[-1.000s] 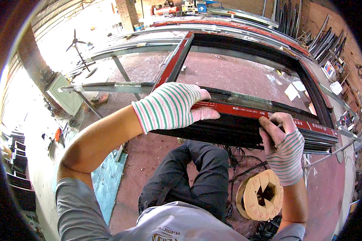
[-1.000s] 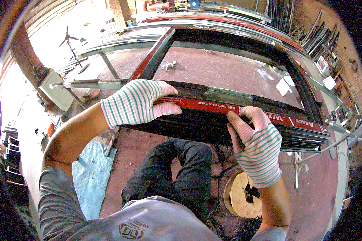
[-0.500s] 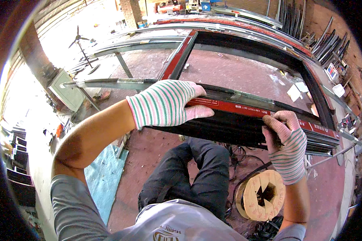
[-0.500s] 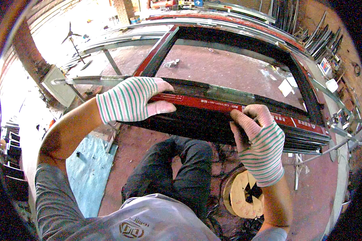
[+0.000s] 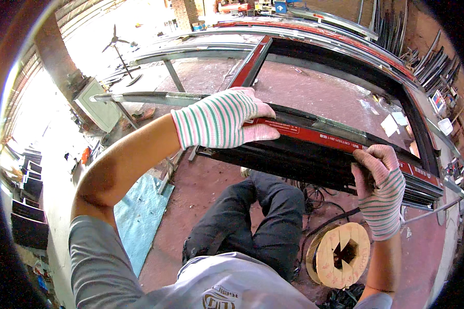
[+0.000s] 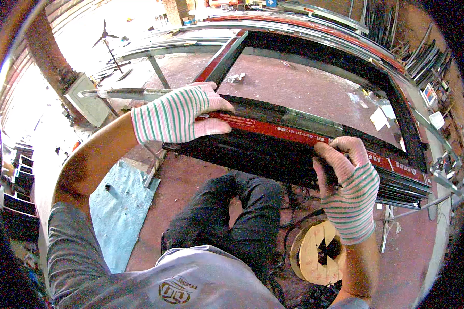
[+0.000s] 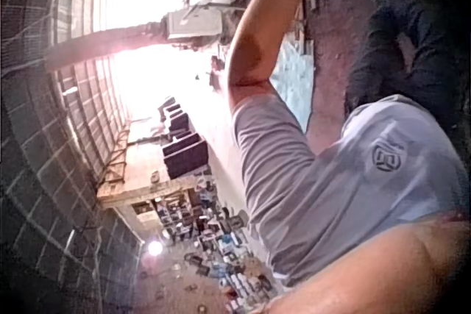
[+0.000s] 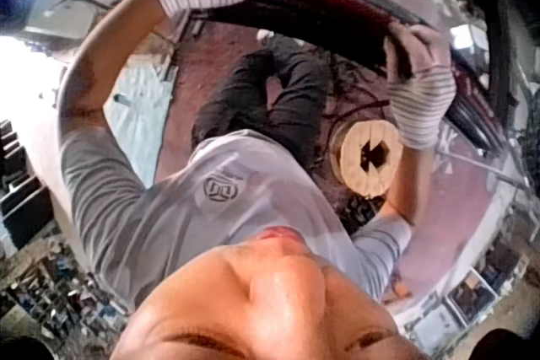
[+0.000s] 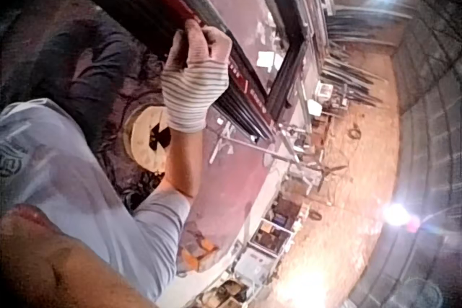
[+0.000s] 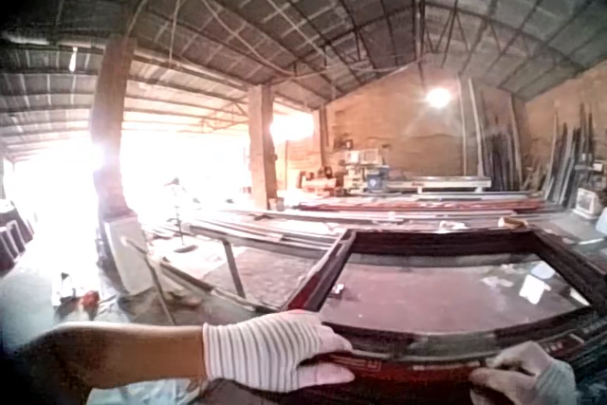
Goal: The person sits on the floor and installs a black rubber seal onto a red-framed window. They press the seal into the frame groove, cut the seal with shears, and continue fitting it along the frame edges.
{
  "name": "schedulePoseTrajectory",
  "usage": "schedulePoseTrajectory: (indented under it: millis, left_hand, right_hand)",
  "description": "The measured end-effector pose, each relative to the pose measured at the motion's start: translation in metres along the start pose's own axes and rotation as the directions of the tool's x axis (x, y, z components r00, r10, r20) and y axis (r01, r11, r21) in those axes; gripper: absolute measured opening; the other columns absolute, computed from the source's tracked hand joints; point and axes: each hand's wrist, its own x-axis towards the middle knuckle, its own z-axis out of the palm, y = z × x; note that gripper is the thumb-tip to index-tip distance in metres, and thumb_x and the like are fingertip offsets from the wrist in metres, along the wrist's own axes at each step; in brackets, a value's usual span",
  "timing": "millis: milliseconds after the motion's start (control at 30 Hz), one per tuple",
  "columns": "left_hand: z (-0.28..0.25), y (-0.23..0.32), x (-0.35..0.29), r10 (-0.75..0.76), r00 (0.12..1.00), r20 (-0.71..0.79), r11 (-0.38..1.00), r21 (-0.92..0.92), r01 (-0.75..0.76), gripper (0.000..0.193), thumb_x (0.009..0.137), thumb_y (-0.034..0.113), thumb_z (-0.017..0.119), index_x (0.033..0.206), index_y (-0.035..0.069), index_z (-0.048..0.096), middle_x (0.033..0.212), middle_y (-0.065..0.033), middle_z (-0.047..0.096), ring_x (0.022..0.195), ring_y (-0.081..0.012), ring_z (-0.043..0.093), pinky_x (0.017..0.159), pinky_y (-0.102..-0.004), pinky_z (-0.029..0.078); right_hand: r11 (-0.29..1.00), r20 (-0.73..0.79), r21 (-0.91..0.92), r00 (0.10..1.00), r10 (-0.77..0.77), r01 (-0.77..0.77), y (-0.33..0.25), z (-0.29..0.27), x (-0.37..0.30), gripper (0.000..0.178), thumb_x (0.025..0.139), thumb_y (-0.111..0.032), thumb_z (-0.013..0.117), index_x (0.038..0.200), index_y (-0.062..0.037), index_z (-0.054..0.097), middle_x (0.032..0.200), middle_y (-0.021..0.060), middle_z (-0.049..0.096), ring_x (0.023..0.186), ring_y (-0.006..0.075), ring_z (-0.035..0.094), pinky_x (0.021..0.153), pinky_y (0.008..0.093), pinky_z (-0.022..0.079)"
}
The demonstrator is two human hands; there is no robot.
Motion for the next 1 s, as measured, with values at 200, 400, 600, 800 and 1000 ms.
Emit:
schedulePoseTrajectory:
  millis: [200,400,600,800,1000]
  left_hand:
    - [0.014,-0.02,-0.013,0.11,0.981,-0.157,0.994,0.001,-0.111,0.046,0.089,0.043,0.07,0.109,0.002,0.068,0.087,-0.02,0.059,0.09,-0.0389,0.061,0.081,-0.0455,0.049]
    - [0.005,-0.008,-0.007,0.016,0.998,-0.057,0.999,0.03,-0.014,0.046,0.09,0.044,0.068,0.109,0.002,0.069,0.087,-0.0207,0.058,0.086,-0.0389,0.062,0.079,-0.0462,0.049]
    - [0.005,-0.018,-0.013,0.129,0.985,-0.117,0.991,-0.019,-0.132,0.04,0.093,0.039,0.065,0.111,0.004,0.068,0.09,-0.0203,0.06,0.092,-0.0379,0.06,0.084,-0.0444,0.049]
    - [0.009,-0.036,-0.019,0.21,0.971,-0.113,0.974,-0.067,-0.218,0.037,0.093,0.035,0.065,0.112,0.003,0.065,0.095,-0.0195,0.059,0.093,-0.0378,0.059,0.085,-0.0449,0.048]
    - [0.009,-0.037,-0.019,0.19,0.977,-0.098,0.975,-0.101,-0.2,0.033,0.098,0.031,0.059,0.114,0.002,0.064,0.102,-0.0181,0.062,0.103,-0.036,0.061,0.093,-0.0437,0.049]
  right_hand:
    - [1.0,0.015,-0.008,1.0,0.007,-0.007,-0.001,0.001,0.0,0.031,0.078,0.005,0.074,0.106,-0.0081,0.069,0.096,0.0111,0.062,0.079,0.0261,0.064,0.068,0.0329,0.052]
    - [0.999,0.011,-0.038,0.999,-0.035,0.035,0.0,0.0,0.0,0.033,0.077,0.004,0.074,0.107,-0.008,0.069,0.097,0.0113,0.062,0.081,0.0265,0.064,0.071,0.0333,0.053]
    - [0.999,0.011,-0.033,0.999,-0.037,0.038,-0.001,0.003,0.0,0.033,0.078,0.005,0.073,0.108,-0.0078,0.069,0.097,0.0113,0.062,0.083,0.0268,0.064,0.073,0.0337,0.053]
    - [0.999,0.02,-0.03,0.999,-0.036,0.037,0.0,0.002,-0.001,0.034,0.078,0.005,0.073,0.109,-0.0076,0.069,0.098,0.0117,0.062,0.085,0.0269,0.064,0.076,0.034,0.053]
    - [0.999,0.025,-0.036,0.999,-0.038,0.039,0.003,0.002,-0.004,0.036,0.078,0.005,0.073,0.111,-0.0087,0.068,0.099,0.012,0.062,0.086,0.0277,0.064,0.077,0.0351,0.053]
